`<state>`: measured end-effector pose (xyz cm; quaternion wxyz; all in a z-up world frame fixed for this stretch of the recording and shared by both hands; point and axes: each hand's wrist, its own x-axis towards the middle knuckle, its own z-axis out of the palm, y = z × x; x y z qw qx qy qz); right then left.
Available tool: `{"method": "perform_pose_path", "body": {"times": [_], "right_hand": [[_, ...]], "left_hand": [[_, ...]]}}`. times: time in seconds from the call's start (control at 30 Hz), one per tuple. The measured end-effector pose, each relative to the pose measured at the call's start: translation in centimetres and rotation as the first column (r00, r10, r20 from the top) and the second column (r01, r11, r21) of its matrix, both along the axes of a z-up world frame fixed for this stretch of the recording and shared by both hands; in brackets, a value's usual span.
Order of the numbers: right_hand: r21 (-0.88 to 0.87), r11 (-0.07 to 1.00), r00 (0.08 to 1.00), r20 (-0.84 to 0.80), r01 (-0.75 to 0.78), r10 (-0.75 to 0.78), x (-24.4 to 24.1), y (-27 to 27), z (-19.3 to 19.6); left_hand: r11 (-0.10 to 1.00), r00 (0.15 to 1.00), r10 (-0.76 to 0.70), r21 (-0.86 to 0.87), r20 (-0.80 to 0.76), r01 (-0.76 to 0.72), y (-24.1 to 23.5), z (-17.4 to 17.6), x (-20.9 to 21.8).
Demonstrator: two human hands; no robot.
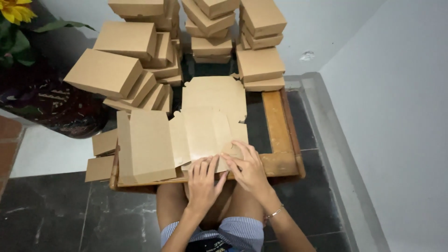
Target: Assembling cardboard boxes by folding pre-scored sheets and tucking flaps into place.
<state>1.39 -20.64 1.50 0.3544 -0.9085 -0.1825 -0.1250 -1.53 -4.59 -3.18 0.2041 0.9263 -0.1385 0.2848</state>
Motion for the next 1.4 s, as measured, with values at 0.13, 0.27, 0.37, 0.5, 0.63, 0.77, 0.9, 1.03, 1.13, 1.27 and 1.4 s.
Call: {"method": "perform_pose_path", "body": {"times": [0.13,0.27,0.37,0.5,0.63,0.77,0.9,1.03,1.13,1.27,1.4], "right_hand": [[0.067,0.998,0.999,-0.036,0.010,-0.007,-0.1,-0.2,1.1],[0.119,0.992,0.997,-0.074,0.032,-0.023,-0.4,-0.8,1.0],[0.140,0.989,0.997,-0.065,0.038,-0.029,-0.6,-0.5,0.9],[0.126,0.989,0.997,0.011,0.080,-0.082,-1.1,0.6,0.9],[0.030,0.993,0.993,0.014,0.114,-0.114,-1.9,2.0,1.1],[0.215,0.967,0.991,-0.034,0.137,-0.133,-1.9,2.2,0.7],[0.312,0.933,0.983,-0.022,0.179,-0.181,-1.8,2.0,-0.2],[0.260,0.945,0.976,0.034,0.198,-0.214,-1.6,2.5,-0.7],[0.127,0.970,0.976,0.038,0.209,-0.215,-1.7,2.8,-0.6],[0.200,0.966,0.984,0.031,0.165,-0.175,-1.7,2.4,-0.4],[0.262,0.950,0.973,0.105,0.171,-0.204,-1.5,2.2,-1.6]], "left_hand": [[1.000,1.000,-0.001,-0.021,0.009,0.001,-0.2,0.2,0.0],[0.999,1.000,-0.005,-0.052,0.003,0.005,-0.1,0.2,-0.1],[0.996,1.000,-0.008,-0.085,-0.005,0.007,0.0,0.2,-0.3],[0.988,0.999,-0.043,-0.146,0.000,0.043,0.1,0.5,-0.3],[0.987,0.997,-0.074,-0.142,-0.003,0.072,0.6,0.3,-0.5],[0.985,0.995,-0.096,-0.146,0.010,0.096,0.8,-0.1,0.0],[0.983,0.994,-0.110,-0.145,0.010,0.110,1.0,0.1,0.0],[0.978,0.993,-0.120,-0.171,0.016,0.121,0.9,0.0,0.2],[0.983,0.993,-0.120,-0.142,0.000,0.119,1.0,-0.3,0.1],[0.978,0.991,-0.136,-0.155,0.016,0.136,1.2,0.0,0.1],[0.974,0.989,-0.145,-0.175,0.015,0.146,1.4,0.6,-0.1]]}}
